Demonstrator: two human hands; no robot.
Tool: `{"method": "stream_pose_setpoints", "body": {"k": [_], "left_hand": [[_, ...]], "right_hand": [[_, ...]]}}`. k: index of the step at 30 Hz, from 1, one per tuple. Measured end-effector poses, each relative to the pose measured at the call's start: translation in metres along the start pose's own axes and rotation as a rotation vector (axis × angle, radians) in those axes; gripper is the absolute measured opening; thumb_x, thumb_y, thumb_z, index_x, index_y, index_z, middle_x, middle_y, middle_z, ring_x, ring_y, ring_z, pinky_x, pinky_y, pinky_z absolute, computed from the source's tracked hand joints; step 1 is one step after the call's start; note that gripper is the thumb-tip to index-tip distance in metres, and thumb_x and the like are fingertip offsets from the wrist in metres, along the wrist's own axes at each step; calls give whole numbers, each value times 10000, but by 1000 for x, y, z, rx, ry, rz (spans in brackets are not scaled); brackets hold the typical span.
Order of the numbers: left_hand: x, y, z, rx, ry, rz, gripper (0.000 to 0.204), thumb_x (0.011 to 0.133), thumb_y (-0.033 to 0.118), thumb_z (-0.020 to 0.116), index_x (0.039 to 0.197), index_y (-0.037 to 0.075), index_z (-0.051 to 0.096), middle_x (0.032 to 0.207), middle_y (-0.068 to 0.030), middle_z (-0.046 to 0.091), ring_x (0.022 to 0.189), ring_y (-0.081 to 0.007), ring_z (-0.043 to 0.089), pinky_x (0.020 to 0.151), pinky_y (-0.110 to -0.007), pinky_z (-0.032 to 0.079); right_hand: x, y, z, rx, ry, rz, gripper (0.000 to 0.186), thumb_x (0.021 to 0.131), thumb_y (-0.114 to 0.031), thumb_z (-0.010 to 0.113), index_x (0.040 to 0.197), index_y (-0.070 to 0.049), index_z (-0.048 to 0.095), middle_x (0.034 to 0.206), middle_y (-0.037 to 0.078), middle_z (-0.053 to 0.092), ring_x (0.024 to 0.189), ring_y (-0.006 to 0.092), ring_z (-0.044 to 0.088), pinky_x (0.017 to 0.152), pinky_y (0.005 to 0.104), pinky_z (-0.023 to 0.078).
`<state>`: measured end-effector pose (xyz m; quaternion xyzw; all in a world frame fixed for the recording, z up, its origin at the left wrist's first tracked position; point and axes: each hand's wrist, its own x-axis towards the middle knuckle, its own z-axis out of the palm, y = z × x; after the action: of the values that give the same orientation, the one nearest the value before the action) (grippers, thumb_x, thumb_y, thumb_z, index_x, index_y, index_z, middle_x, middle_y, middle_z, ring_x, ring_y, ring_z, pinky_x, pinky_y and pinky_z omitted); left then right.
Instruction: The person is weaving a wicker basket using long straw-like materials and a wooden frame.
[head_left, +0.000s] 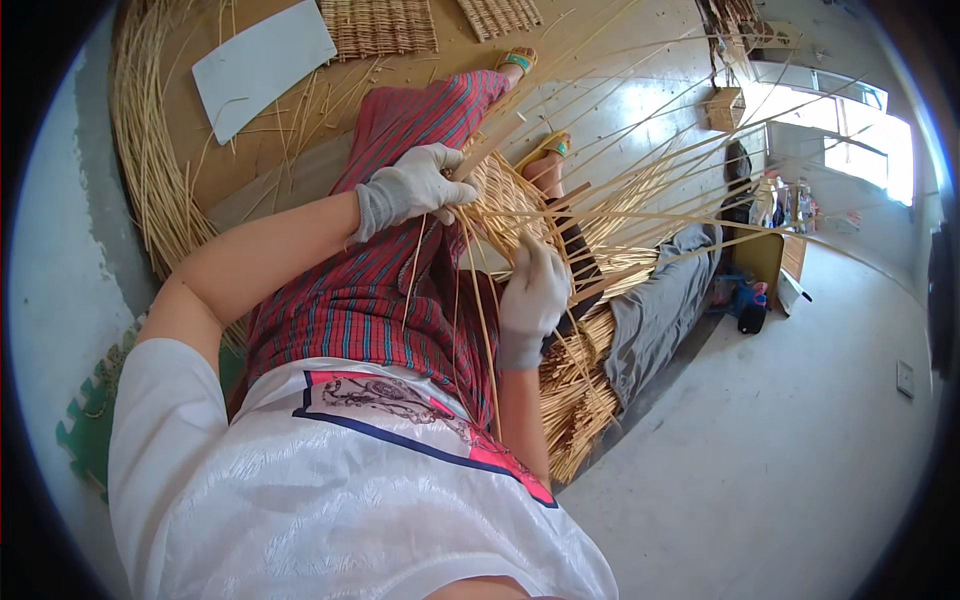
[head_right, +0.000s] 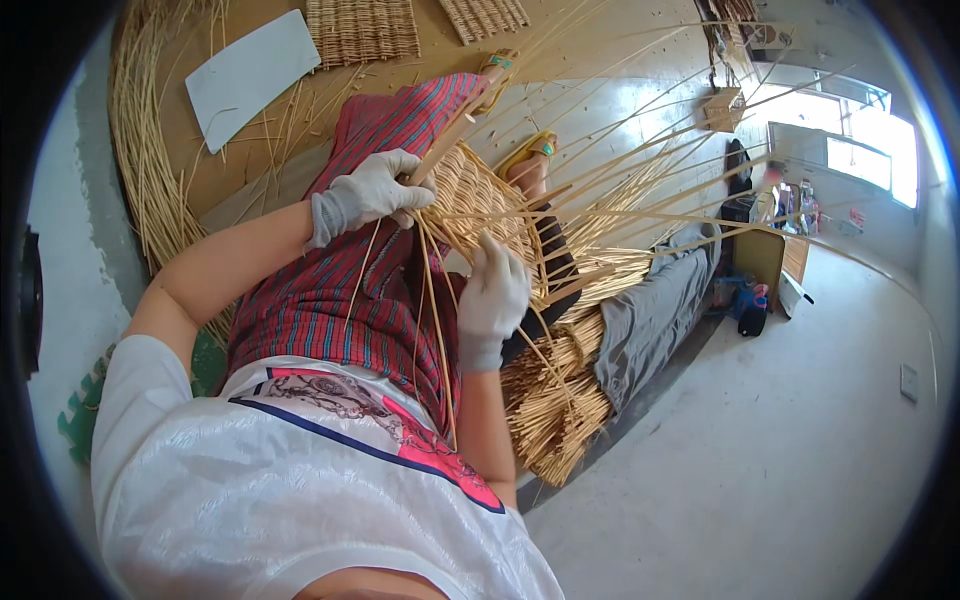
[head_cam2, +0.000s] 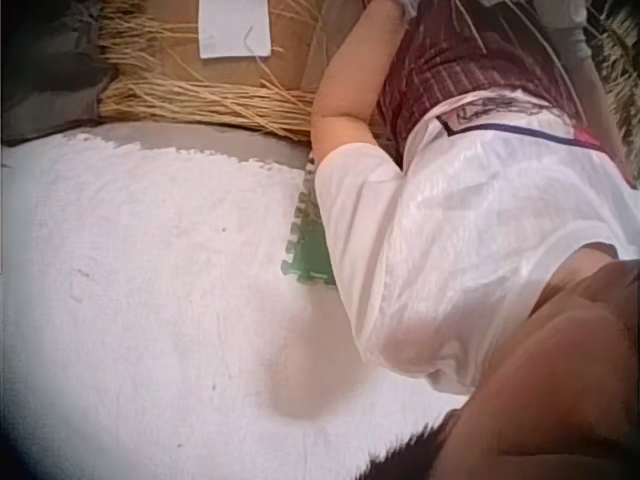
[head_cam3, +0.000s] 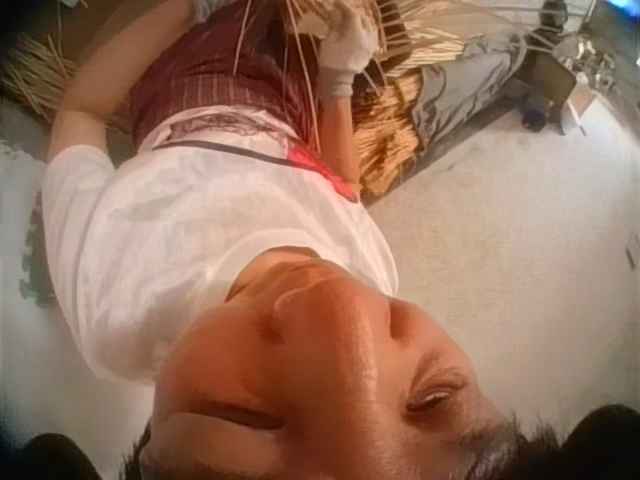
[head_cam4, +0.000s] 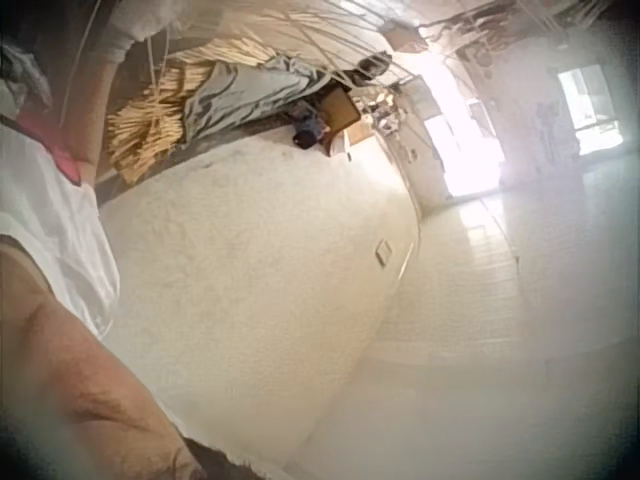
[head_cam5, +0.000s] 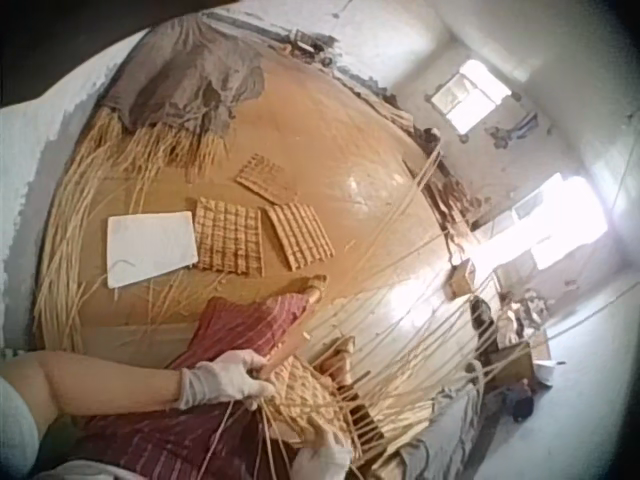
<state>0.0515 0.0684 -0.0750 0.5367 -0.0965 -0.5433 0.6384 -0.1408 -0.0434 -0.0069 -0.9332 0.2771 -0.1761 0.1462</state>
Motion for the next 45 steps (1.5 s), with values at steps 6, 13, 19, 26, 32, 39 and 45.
{"method": "stream_pose_setpoints", "body": {"k": [6,13,19,26,32,39,45], "left_hand": [[7,-8,5,85,30,90,230,875,102,804,1018,46,633,897,-45,646,687,-131,655,562,-288,598],[-3,-12,9,141,137,110,310,829,203,866,977,37,650,862,-51,664,675,-120,644,558,-279,566],[-2,-14,15,372,349,226,477,737,391,938,868,23,665,767,-54,658,689,-148,630,665,-323,526],[4,-11,10,130,230,29,506,727,401,945,823,15,633,705,-48,620,670,-184,613,680,-344,521],[14,-31,12,258,341,210,450,742,343,947,816,24,639,660,-25,567,631,-179,578,652,-353,509],[10,-27,11,261,254,161,466,747,367,941,809,10,648,763,-55,619,724,-161,590,705,-357,513],[17,-28,12,278,210,194,422,783,300,923,883,-9,654,935,-85,605,793,-161,596,756,-336,520]], "right_hand": [[74,-25,39,-119,-293,21,224,1001,-295,602,1021,-88,688,888,186,722,861,405,703,736,509,531],[96,-23,42,-95,-471,60,268,1011,-322,551,1119,-96,644,929,217,722,910,439,689,783,531,532],[47,-30,-2,153,-361,-134,305,962,-233,620,1241,-122,674,975,220,721,926,417,693,807,514,535],[35,13,-42,-164,-246,8,181,888,-244,734,993,-100,764,912,150,717,853,332,695,779,439,530],[38,13,-12,-579,334,-146,321,847,-387,805,853,-71,750,868,117,718,737,296,667,680,394,503],[42,17,2,433,210,279,473,1051,-302,565,1487,-121,540,1053,120,759,794,226,708,795,352,553],[149,-8,-14,69,-131,46,745,937,-150,660,1610,-150,341,1174,165,703,1125,284,639,977,408,501]]}}
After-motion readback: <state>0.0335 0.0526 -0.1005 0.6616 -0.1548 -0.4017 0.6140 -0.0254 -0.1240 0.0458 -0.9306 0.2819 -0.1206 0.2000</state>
